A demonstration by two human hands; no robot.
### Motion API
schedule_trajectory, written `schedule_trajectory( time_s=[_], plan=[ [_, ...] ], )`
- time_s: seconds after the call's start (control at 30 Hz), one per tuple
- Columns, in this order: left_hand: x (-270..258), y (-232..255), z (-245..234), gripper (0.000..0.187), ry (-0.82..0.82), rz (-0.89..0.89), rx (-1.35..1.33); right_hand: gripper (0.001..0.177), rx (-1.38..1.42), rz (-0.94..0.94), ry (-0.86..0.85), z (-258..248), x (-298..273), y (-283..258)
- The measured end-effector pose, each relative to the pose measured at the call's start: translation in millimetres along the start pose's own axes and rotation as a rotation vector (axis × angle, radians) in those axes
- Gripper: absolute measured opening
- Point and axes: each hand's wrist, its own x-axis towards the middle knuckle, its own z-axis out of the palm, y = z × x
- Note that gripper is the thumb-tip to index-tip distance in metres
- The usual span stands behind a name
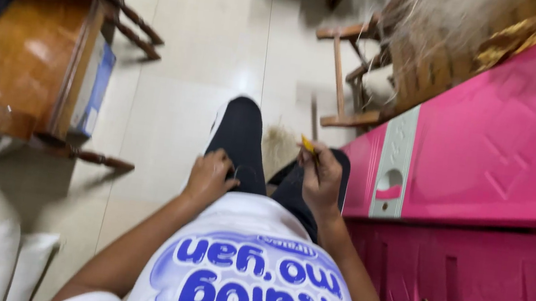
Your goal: Repairing a fine-mesh fishing net using a small yellow shuttle tool
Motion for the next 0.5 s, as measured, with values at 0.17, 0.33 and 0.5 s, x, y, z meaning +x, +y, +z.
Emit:
schedule_trajectory(
  time_s=[0.17,0.33,0.5],
  plan=[
    [1.6,-12.5,31.6,0.011,0.016,-0.022,-0.165,0.021,0.057,0.058,-0.021,3.9,-3.1,-5.5],
    [-10.1,5.3,-6.5,0.009,0.052,-0.154,-0.521,0.02,0.041,0.092,-0.016,4.4,-1.7,-6.2],
    [-8.2,21.6,-36.6,0.012,0.1,-0.199,-0.923,0.016,0.003,0.152,0.022,6.5,2.2,-13.3]
  ],
)
